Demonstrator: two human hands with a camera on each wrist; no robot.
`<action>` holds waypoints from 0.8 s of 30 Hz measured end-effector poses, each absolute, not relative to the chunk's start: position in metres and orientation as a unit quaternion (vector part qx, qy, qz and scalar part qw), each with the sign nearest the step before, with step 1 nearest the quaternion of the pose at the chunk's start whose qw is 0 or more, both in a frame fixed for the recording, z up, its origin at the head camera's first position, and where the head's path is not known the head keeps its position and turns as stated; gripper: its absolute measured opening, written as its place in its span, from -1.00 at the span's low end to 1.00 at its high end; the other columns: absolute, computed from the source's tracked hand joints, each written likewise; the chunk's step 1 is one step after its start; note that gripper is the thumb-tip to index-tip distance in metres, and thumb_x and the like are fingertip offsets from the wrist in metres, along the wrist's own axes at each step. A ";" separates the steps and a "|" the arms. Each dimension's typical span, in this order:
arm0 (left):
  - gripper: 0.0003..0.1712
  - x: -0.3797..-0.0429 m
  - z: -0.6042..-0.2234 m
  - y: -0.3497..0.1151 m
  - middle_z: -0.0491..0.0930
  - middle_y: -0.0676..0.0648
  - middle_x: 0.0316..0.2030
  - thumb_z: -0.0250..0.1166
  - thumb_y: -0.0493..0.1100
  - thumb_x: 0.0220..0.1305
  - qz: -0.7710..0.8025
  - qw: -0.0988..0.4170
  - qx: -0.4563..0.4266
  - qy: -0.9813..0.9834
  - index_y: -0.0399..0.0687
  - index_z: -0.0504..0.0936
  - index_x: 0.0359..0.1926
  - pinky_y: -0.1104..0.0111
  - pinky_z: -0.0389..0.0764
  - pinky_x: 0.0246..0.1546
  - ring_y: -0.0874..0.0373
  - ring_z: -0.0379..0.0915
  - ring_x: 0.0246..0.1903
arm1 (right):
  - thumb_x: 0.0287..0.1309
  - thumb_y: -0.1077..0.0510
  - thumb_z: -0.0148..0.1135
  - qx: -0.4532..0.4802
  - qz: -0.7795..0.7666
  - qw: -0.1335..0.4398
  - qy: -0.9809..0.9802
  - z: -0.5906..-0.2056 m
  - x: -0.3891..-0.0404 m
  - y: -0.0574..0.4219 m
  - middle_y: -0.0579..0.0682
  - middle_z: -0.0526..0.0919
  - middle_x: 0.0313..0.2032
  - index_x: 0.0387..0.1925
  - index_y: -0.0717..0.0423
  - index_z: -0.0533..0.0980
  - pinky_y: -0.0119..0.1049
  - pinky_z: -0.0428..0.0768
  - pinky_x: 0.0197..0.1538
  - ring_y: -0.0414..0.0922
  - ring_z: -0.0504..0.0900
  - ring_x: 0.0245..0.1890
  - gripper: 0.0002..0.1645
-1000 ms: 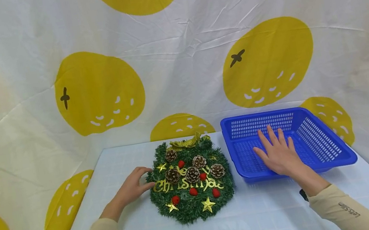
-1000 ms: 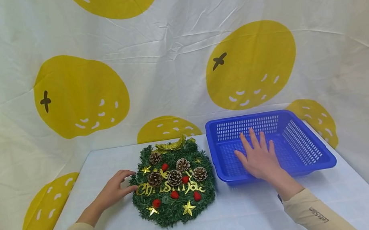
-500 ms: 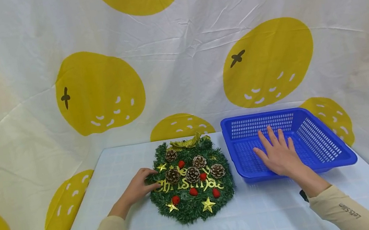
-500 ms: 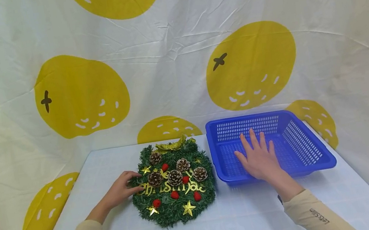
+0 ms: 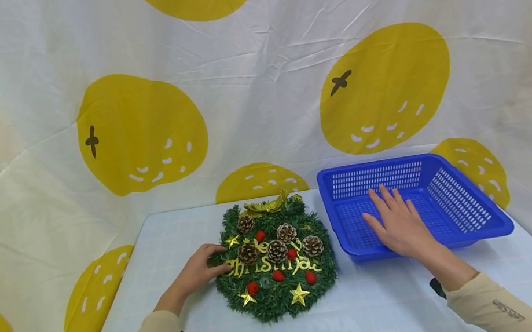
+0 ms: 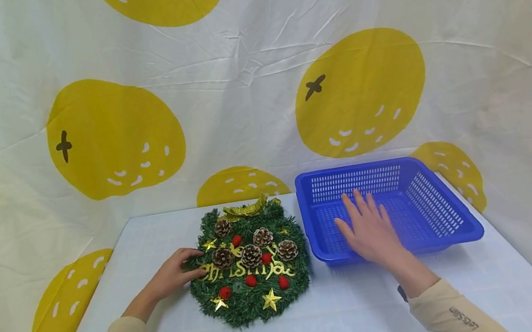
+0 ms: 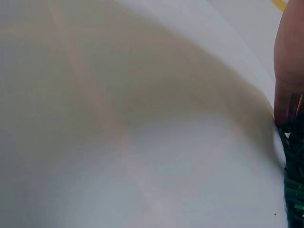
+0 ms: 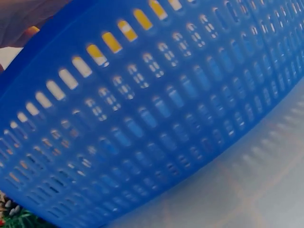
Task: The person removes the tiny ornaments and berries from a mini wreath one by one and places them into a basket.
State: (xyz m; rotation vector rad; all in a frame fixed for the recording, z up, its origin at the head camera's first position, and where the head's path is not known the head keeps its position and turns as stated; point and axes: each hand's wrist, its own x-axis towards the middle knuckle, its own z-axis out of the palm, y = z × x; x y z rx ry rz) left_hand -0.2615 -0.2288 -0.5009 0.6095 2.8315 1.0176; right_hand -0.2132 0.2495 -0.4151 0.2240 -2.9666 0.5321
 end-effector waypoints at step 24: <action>-0.31 -0.265 -0.502 -0.234 0.46 -0.26 0.19 0.39 0.12 0.21 0.302 0.046 0.226 0.925 -0.17 0.50 0.23 -0.11 0.38 0.18 -0.23 0.33 0.22 | 0.23 0.03 0.34 0.151 0.320 0.166 -0.920 -0.413 -0.178 0.191 0.23 0.52 0.20 0.26 0.23 0.45 0.11 0.55 0.09 0.19 0.56 0.11 -0.36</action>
